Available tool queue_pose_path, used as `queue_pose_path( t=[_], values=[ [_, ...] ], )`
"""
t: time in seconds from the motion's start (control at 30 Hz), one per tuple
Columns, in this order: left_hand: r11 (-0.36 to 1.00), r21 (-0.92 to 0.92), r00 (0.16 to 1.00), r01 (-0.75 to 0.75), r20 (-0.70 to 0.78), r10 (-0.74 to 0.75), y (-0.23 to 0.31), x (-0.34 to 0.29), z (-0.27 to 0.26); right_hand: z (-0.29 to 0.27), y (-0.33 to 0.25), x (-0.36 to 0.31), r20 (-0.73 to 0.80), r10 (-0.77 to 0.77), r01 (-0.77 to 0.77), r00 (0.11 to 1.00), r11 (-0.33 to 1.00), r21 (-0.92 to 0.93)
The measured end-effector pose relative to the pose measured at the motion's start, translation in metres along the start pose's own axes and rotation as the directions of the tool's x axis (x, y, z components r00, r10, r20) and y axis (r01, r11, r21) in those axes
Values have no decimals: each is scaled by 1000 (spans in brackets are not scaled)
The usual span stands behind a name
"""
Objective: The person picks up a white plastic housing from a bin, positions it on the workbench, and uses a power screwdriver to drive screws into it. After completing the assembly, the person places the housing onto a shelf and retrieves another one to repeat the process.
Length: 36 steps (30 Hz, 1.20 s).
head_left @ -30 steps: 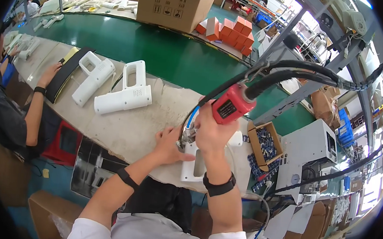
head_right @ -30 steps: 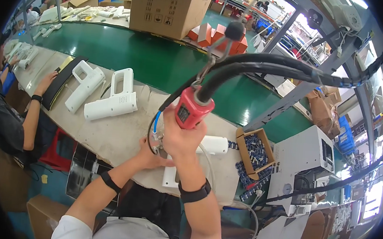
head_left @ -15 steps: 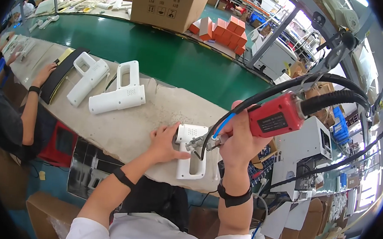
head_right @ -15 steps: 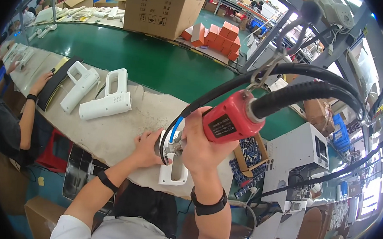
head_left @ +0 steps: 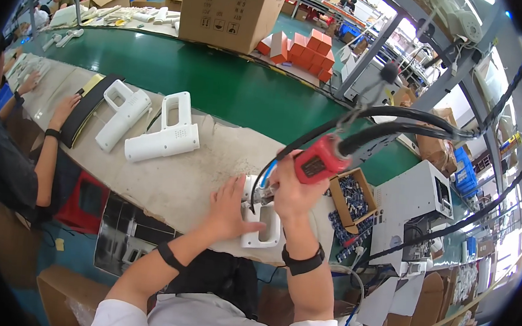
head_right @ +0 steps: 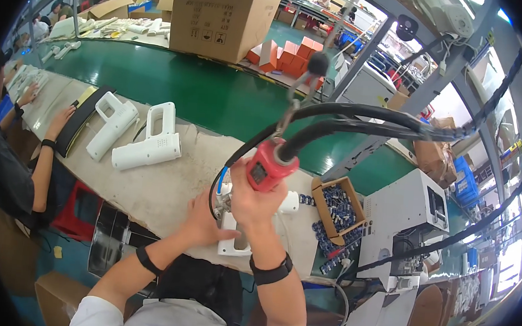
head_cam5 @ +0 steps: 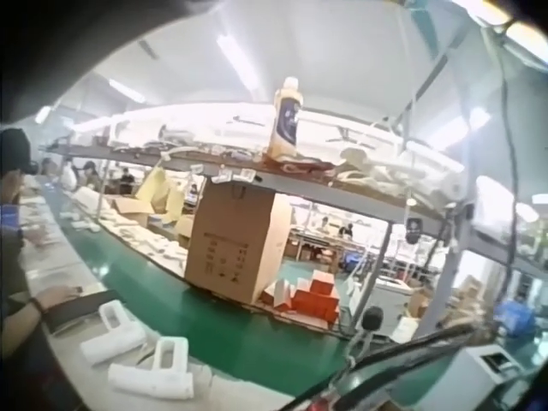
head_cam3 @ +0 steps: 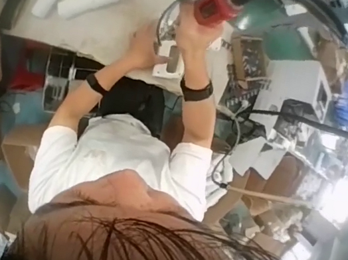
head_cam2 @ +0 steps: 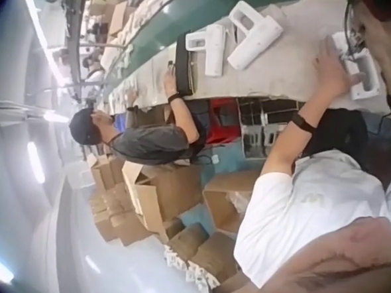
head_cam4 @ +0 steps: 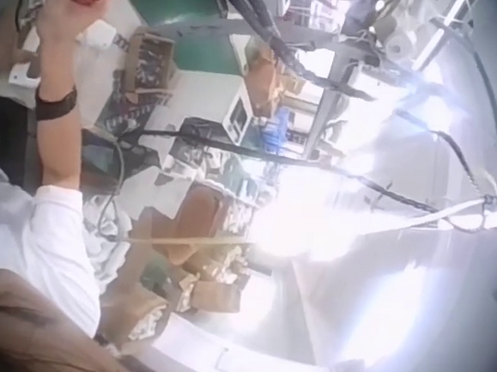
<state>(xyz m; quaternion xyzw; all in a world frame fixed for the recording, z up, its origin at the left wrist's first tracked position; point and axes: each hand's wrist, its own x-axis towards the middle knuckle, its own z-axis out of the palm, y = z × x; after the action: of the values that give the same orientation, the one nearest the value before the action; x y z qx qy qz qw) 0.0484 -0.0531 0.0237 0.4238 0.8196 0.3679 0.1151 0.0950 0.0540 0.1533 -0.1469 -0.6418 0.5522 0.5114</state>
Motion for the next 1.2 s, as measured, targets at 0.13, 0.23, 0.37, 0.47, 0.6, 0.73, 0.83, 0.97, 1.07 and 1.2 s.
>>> queue_pose_path(
  t=[0.13,0.23,0.37,0.47,0.6,0.73,0.83,0.97,1.07,1.2],
  values=[
    [999,50,996,11,-86,-7,-12,8,22,-14,-62,6,-75,-114,119,991,990,73],
    [990,135,983,38,-185,-12,-16,47,17,-30,-76,8,-96,-66,80,993,986,149],
    [993,83,989,89,-129,-78,-21,59,12,-44,-69,3,-94,-47,57,994,993,102],
    [995,66,988,79,-134,-70,-25,59,13,-46,-62,3,-113,-14,24,993,996,85],
    [994,68,991,83,-113,-75,-21,61,12,-43,-35,7,-118,-79,84,990,996,37],
    [996,69,990,55,-136,-45,-20,58,16,-47,6,0,-102,-14,7,995,998,-68],
    [996,68,990,60,-133,-50,-25,58,17,-46,14,0,-59,-70,60,996,987,-152],
    [997,38,990,63,-126,-57,-25,58,16,-40,-37,2,-105,-28,25,994,999,-31],
    [999,31,985,45,-166,-39,-23,58,15,-27,-86,1,-63,-20,27,998,995,101],
    [997,25,990,75,-118,-71,-24,58,13,-13,-59,-4,-2,-53,53,999,997,50]
  ],
)
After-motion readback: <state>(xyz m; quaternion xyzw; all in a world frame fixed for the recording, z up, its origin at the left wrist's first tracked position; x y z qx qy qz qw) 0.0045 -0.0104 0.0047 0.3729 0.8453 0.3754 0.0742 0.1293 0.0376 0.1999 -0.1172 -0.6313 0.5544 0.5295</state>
